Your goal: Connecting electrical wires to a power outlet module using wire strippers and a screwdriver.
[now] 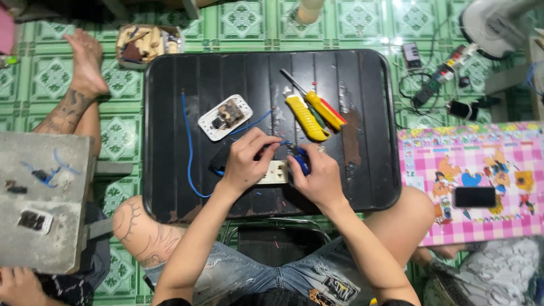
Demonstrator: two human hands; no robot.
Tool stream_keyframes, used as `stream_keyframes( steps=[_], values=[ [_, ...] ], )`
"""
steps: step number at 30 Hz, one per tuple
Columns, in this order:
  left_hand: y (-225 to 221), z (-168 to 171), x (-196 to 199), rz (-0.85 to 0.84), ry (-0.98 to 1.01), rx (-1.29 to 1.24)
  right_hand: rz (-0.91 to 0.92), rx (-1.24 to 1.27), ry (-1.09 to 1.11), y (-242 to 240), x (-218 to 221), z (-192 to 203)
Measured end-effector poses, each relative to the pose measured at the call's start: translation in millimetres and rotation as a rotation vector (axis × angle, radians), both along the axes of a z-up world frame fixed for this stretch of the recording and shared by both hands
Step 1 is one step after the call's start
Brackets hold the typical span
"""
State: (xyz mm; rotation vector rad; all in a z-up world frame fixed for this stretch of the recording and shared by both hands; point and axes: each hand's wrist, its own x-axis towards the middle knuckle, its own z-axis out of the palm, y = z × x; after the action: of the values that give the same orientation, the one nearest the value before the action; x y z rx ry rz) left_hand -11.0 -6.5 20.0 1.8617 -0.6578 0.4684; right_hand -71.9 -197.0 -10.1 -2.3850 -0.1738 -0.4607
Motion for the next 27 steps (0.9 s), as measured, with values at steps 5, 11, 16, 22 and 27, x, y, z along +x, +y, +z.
stream_keyframes(
  steps=[5, 11, 16, 22, 27],
  values=[
    [6, 1, -2, -0.06, -0.048, 0.078, -0.016, 0.074, -0.042, 14, 3, 10],
    [5, -8, -5, -0.11, -0.095, 0.249, -0.063, 0.062, -0.04, 6, -2, 13],
    [19, -38, -6, -0.106, -0.157, 0.312, -0.137, -0.088, 0.027, 6, -2, 6],
    [21, -39, -9, -0.04, -0.116, 0.361, -0.09, -0.038, -0.004, 11, -4, 2],
    [17, -35, -11, -0.048, -0.119, 0.33, -0.074, -0.044, 0.079, 10, -7, 11]
  ],
)
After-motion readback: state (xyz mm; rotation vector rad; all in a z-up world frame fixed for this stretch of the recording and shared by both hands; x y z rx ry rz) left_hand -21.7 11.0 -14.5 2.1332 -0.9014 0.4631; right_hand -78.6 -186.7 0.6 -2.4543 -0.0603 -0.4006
